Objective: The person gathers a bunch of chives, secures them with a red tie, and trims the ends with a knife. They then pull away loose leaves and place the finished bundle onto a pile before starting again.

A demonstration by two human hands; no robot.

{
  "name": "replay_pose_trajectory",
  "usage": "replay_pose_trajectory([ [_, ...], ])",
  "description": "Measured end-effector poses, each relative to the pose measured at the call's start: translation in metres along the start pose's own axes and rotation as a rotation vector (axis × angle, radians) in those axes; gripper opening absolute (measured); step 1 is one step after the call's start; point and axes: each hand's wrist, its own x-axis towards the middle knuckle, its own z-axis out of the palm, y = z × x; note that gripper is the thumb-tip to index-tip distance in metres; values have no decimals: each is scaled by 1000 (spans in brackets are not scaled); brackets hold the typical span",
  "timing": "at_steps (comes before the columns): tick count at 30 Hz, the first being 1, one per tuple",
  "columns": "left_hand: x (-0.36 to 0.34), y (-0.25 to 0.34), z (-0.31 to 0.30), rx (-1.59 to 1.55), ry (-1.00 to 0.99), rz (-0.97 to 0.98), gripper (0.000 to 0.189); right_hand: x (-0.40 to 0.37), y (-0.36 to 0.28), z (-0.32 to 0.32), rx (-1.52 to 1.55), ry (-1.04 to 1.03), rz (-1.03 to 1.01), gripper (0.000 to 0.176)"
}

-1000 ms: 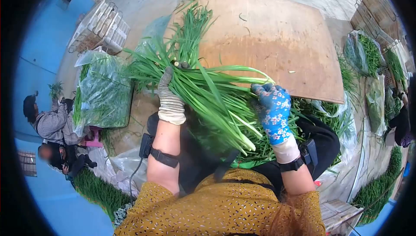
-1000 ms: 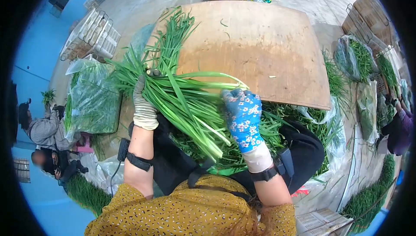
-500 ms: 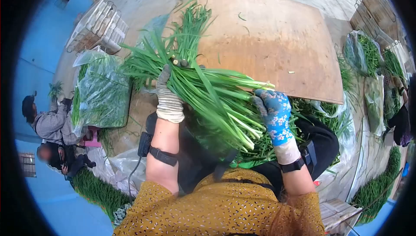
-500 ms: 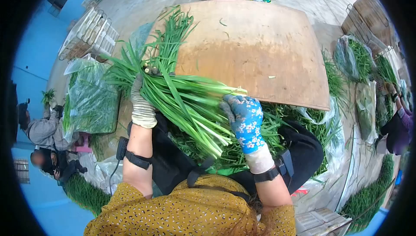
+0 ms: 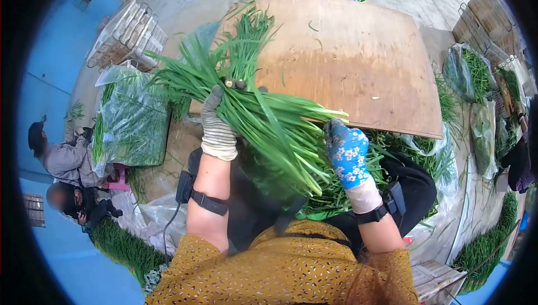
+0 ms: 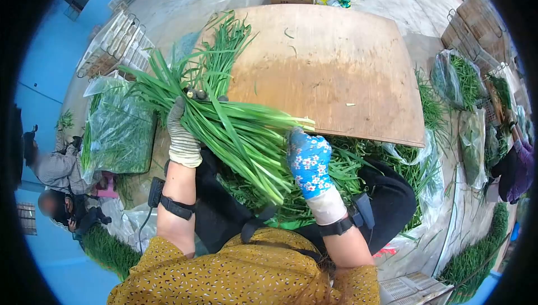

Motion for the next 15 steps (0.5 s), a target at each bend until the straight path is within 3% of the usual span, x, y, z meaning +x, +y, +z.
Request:
replay_pose_trajectory([
  [4, -2, 7, 11, -16, 36, 27, 19, -8, 27, 8, -25, 47, 108, 5],
  [7, 7, 21, -10, -37, 25, 159, 17, -34, 79, 3, -26, 136, 204, 8],
  [10, 10, 46, -12, -64, -3, 259, 15, -83, 177, -10, -380, -243, 232, 20],
  [11, 12, 51, -13, -68, -8, 293, 14, -82, 169, -32, -502, -473, 388, 21],
  [12, 14, 54, -13, -72, -16, 322, 14, -84, 167, -43, -509, -443, 405, 19],
  [14, 18, 56, -10, -60, 25, 312, 15, -78, 139, -43, -14, 90, 190, 13],
  [15, 20, 54, -3, -58, 11, 304, 15, -62, 108, -48, 188, 79, 121, 16],
])
